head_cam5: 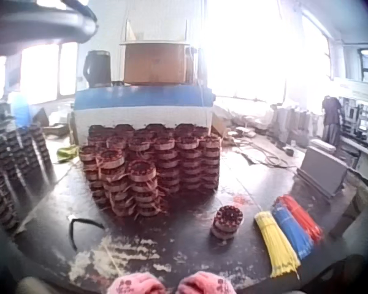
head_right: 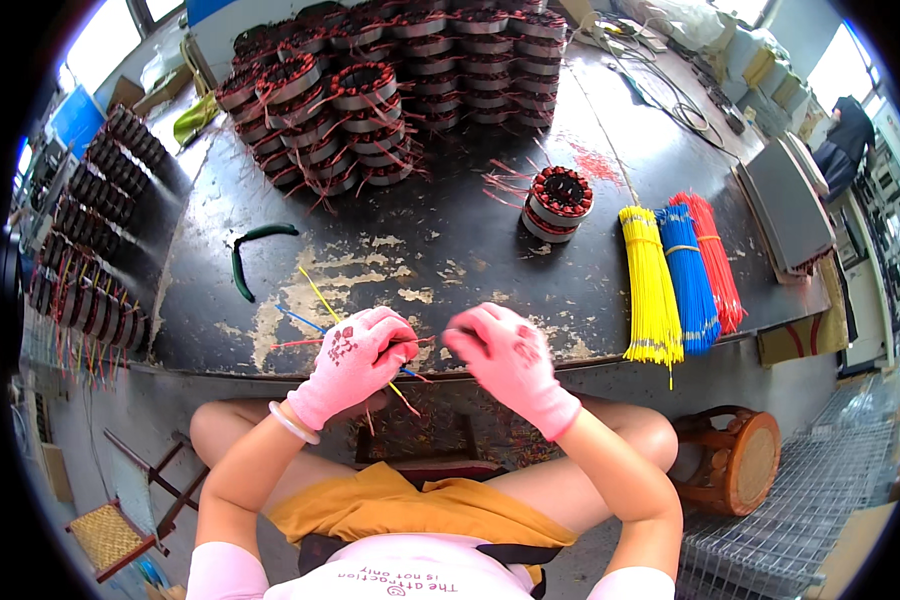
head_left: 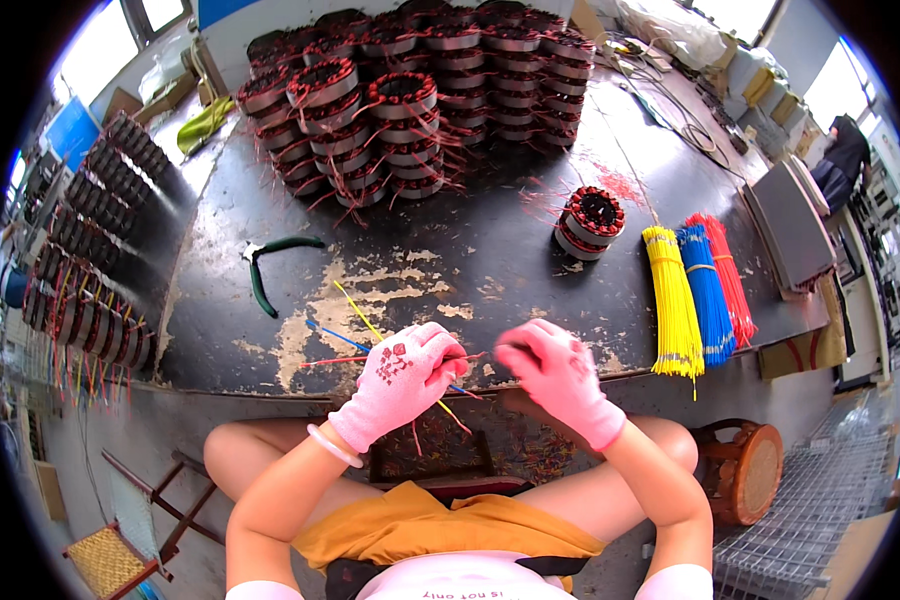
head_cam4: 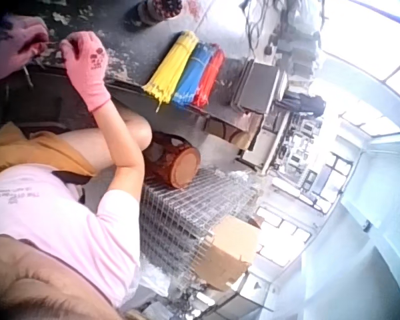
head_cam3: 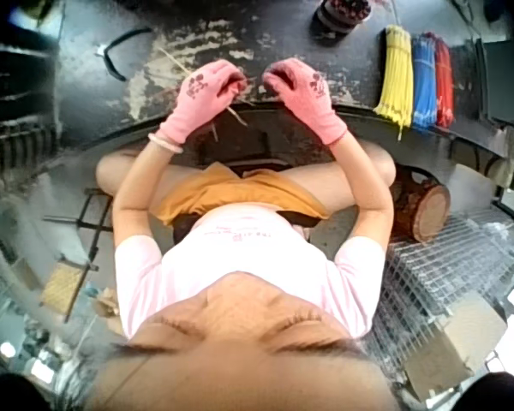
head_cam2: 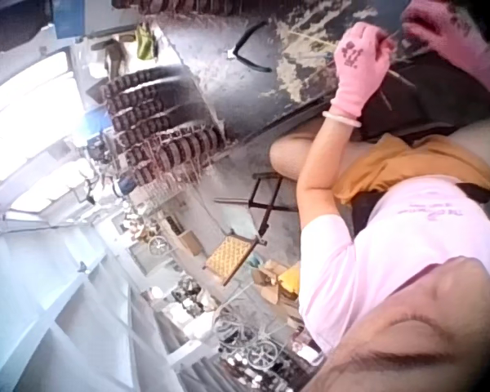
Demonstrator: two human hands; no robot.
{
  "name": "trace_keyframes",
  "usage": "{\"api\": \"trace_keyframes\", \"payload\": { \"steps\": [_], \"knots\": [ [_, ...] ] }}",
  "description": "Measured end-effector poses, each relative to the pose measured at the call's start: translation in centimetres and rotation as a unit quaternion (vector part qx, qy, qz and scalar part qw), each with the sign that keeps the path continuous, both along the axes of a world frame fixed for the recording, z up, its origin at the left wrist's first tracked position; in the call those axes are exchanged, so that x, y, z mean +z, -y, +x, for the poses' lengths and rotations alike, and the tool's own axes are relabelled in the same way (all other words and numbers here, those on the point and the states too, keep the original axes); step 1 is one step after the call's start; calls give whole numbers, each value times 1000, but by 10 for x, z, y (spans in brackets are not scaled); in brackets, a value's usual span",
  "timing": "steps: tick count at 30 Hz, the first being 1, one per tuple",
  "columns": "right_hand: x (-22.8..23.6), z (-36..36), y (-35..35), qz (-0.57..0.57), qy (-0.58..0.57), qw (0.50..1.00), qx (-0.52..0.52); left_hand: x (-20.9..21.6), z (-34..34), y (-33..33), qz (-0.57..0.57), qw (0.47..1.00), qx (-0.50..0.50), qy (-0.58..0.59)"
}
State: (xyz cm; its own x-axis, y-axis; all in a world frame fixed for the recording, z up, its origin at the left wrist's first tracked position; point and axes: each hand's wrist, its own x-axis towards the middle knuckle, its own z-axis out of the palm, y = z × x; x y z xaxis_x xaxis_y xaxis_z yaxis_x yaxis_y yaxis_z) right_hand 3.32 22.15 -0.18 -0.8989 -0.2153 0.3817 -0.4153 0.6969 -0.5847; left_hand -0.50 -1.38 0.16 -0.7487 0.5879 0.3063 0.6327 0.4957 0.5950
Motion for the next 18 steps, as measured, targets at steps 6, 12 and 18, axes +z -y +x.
{"api": "trace_keyframes", "payload": {
  "steps": [6, 12, 18],
  "knots": [
    [5, -26, 20, -204, 358, 911, 33, 37, 2, 20, -47, 999, -18, -17],
    [5, -30, 17, -129, 325, 937, -4, 28, 0, 16, -62, 993, -11, -103],
    [69, 21, 17, -330, 201, 922, -2, -4, 0, 15, -19, 994, 37, -98]
  ]
}}
